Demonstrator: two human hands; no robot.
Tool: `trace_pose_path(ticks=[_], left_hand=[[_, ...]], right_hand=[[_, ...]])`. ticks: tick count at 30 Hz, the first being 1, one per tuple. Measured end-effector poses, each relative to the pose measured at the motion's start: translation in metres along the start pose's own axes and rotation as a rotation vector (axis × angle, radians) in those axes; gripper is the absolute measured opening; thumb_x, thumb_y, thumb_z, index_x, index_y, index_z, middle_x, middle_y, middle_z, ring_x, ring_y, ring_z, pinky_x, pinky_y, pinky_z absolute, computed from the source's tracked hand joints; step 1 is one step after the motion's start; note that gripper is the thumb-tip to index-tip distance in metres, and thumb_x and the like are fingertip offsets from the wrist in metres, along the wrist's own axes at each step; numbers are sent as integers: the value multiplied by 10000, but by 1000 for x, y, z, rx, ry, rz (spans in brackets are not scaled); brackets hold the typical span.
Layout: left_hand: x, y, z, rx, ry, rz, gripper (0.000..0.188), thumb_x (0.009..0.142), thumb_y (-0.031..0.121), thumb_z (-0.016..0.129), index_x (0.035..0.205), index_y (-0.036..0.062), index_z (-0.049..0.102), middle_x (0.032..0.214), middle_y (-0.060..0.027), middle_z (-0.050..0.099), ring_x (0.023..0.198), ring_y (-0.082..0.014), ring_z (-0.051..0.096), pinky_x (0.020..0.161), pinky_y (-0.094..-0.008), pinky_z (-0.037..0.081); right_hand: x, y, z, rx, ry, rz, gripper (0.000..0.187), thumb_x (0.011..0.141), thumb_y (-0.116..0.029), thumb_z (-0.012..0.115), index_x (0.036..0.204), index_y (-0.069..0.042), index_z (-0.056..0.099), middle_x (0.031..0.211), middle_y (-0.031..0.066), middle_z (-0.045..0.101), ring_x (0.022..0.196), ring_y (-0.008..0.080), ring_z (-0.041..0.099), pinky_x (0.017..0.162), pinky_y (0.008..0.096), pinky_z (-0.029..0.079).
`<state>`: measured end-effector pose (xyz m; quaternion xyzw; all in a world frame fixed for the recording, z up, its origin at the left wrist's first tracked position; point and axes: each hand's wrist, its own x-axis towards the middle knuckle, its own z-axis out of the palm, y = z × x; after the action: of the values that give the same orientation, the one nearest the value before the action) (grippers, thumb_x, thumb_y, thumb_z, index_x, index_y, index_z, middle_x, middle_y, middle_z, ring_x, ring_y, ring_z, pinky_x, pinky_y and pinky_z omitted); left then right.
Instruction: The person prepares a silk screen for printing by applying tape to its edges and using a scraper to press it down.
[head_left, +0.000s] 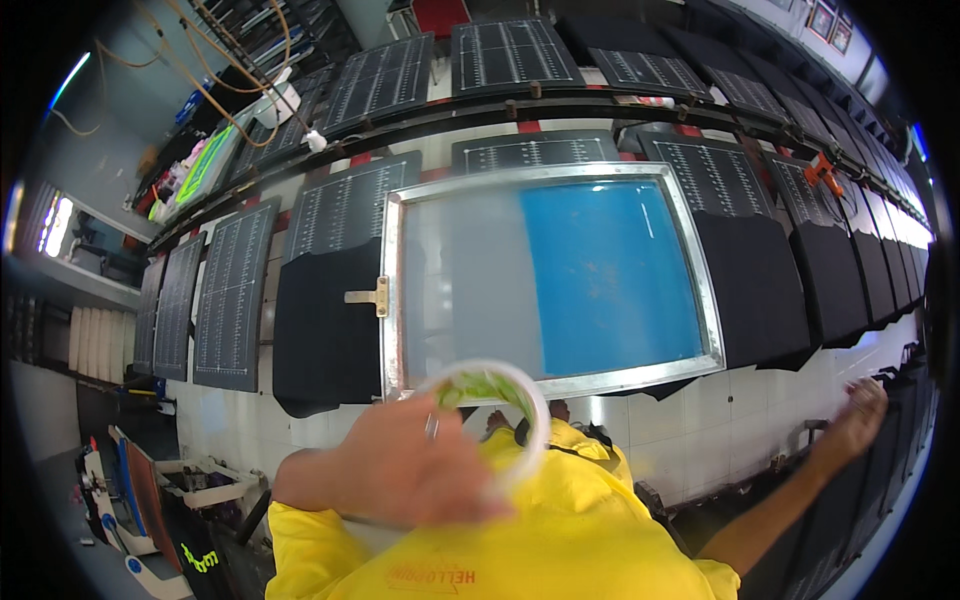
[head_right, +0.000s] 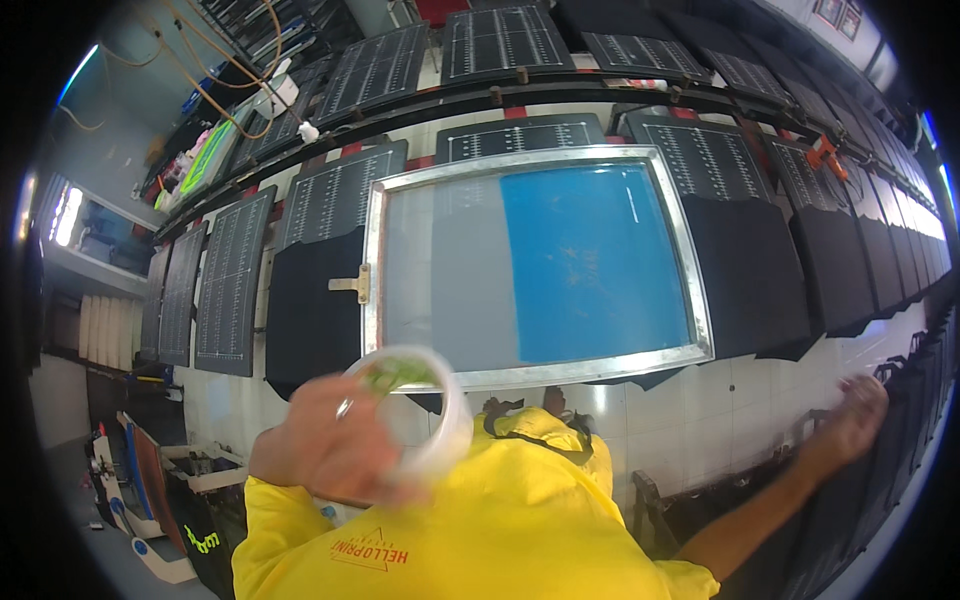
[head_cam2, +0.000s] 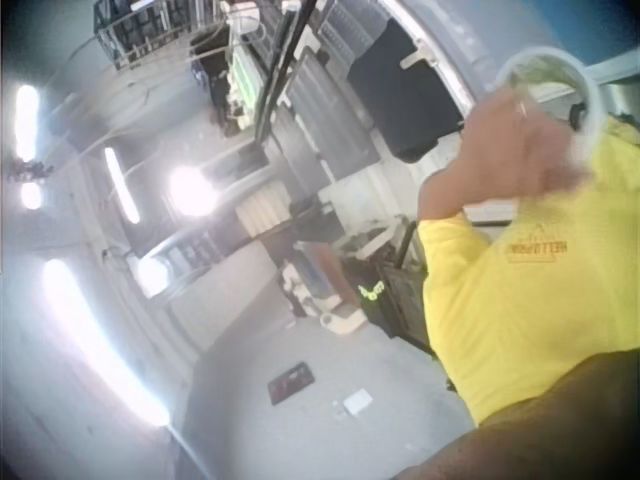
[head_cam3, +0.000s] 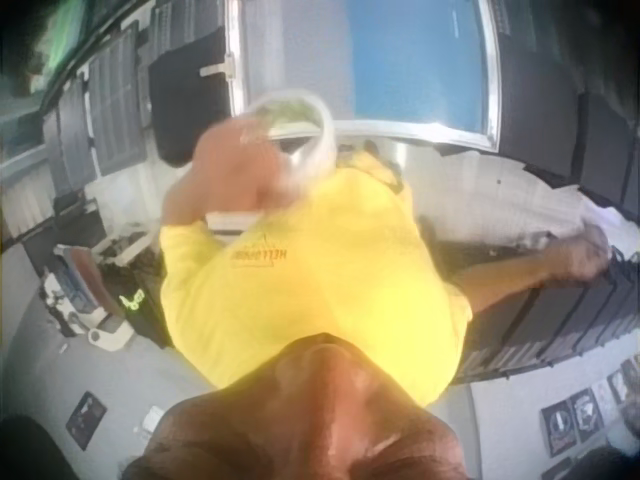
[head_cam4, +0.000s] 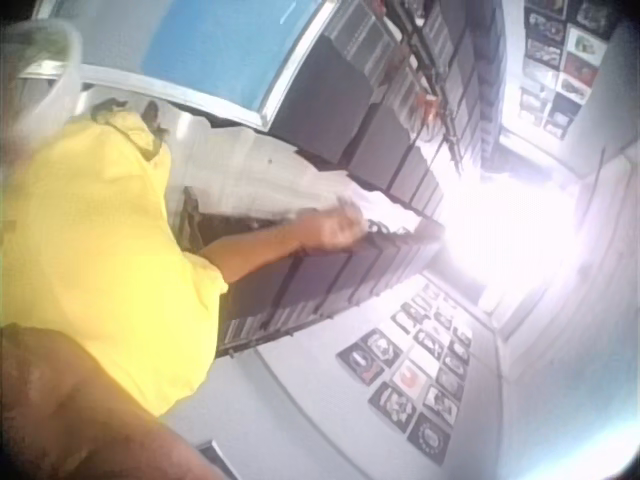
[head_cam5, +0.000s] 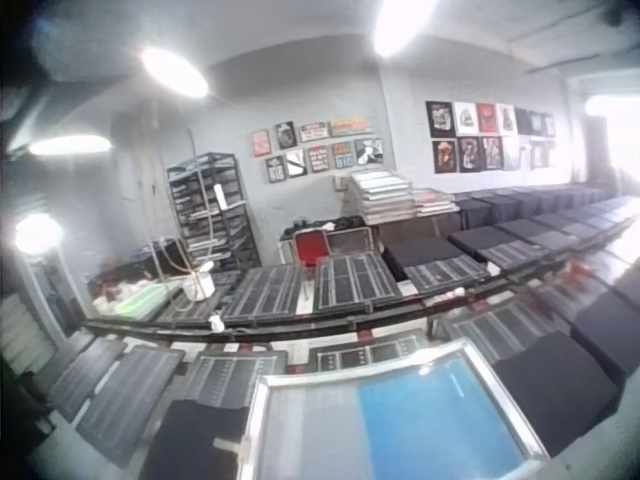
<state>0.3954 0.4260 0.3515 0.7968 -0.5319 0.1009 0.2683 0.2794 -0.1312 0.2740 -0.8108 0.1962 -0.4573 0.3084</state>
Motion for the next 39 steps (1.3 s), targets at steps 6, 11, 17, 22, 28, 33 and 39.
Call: trace_pose_path(ticks=[6,11,17,22,28,33,39], left_hand=[[28,40,-66,100,261,495,154,766,159,698,661,119,592,528,49,500,479,-115,486,453,-263,358],[32,38,-64,160,416,608,74,667,72,613,694,84,544,477,44,454,444,-89,449,413,-225,324],[27,34,-69,182,417,639,91,682,101,644,714,86,561,488,29,482,455,-95,477,431,-245,362],[18,34,-66,165,456,600,77,705,128,659,728,117,587,479,55,476,456,-95,487,441,-246,375],[-9,36,-50,29,506,455,114,790,129,741,765,145,632,588,65,577,509,-105,550,498,-270,446],[-35,-9,-31,-417,414,-170,382,767,359,865,864,50,663,758,-25,652,628,-154,629,558,-306,503],[-117,-123,19,-456,907,-857,336,971,319,680,989,-10,616,862,-21,622,779,-87,572,702,-263,474]], right_hand=[[9,-37,-90,-55,114,-116,240,1090,-197,479,1096,0,615,1021,71,616,961,147,606,918,313,515],[1,-35,-104,-66,121,-90,235,1087,-192,481,1104,0,616,1038,75,615,972,152,605,926,314,510],[-4,-32,-107,-75,124,-74,231,1084,-186,484,1114,1,616,1058,79,615,985,157,604,935,316,505],[-7,-34,-110,-73,134,-69,227,1081,-181,487,1122,1,616,1074,83,614,997,161,603,944,317,500],[-10,-45,-110,-84,141,-71,224,1077,-175,490,1132,2,617,1094,87,613,1010,166,602,953,319,494],[-20,-37,-114,-65,168,-48,223,1074,-170,492,1140,2,617,1111,91,612,1021,170,601,961,320,489],[-21,-49,-119,-79,187,-51,221,1071,-164,495,1150,3,617,1131,95,612,1035,176,600,971,322,484]])
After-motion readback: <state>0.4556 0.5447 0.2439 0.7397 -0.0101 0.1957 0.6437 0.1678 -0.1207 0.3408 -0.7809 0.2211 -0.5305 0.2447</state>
